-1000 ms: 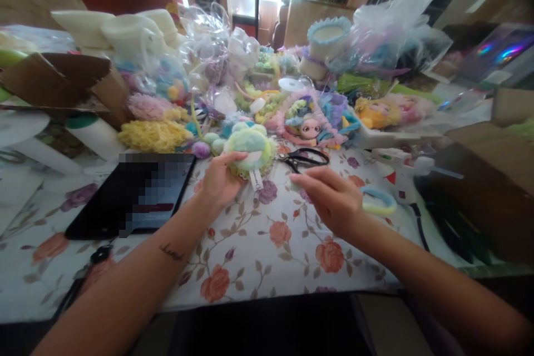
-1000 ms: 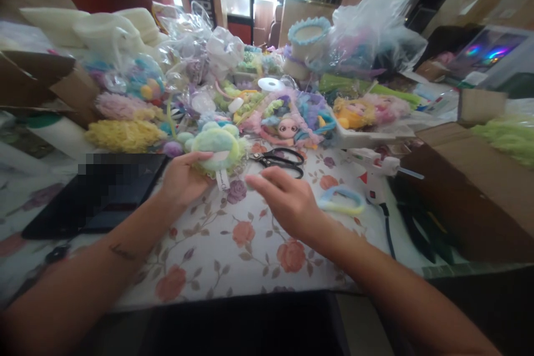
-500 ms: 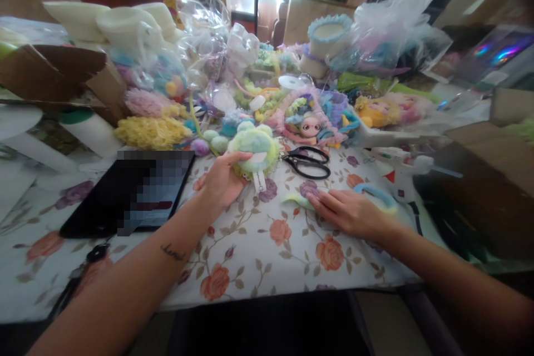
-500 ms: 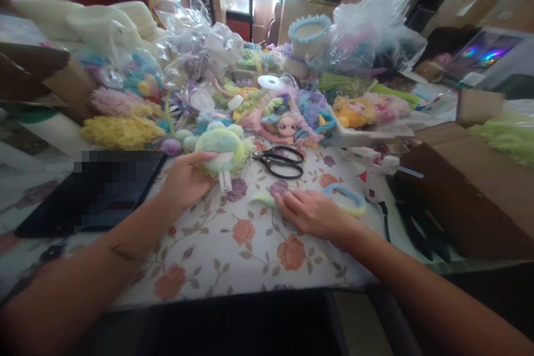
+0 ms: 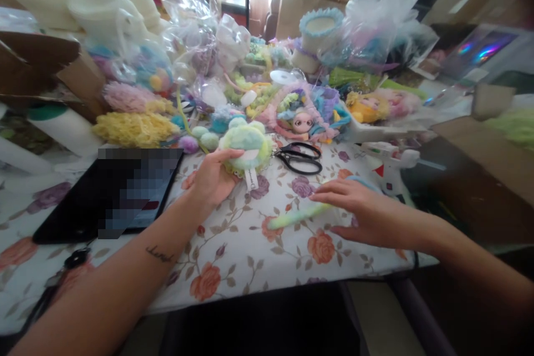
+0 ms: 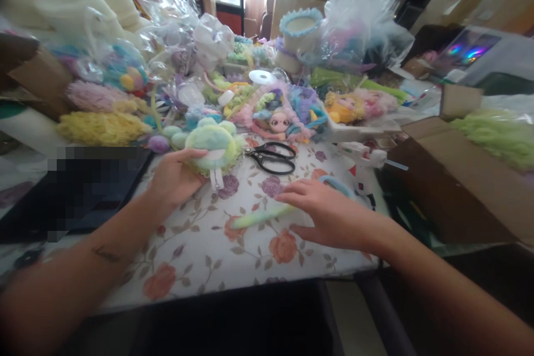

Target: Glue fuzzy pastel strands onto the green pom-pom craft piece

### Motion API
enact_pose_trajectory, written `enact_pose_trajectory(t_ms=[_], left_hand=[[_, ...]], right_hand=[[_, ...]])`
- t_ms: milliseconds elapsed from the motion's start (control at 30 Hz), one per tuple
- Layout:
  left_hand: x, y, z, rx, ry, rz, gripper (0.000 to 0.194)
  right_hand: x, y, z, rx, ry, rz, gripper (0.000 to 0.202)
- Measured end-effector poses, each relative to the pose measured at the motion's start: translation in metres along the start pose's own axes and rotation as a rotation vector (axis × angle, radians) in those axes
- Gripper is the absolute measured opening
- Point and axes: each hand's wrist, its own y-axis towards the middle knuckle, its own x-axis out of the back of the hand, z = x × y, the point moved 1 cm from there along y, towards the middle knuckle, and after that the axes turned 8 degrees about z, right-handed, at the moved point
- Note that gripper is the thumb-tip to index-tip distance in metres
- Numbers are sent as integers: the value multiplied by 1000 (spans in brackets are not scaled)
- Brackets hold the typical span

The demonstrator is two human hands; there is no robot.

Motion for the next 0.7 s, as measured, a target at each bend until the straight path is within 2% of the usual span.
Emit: enact_pose_trajectory(t_ms=[100,200,333,433,533,700], left_hand=[[-2,-2,-1,-9,6,14,58],[-2,-1,-1,-24,-5,28,59],[2,1,0,-27,1,53,59],[4,1,0,-16,13,59,59],[3,0,-1,7,7,57,66],[1,-2,-2,24,1,66,75]], right_hand=[[2,-12,-6,-25,14,-142,19],[-8,-15,-8,-45,2,-277,20],[-30,-3,5,1,62,-408,12],[-47,17,16,84,139,-433,11],[-60,42,17,151,231,-408,18],[-64,83,6,209,280,-410,20]])
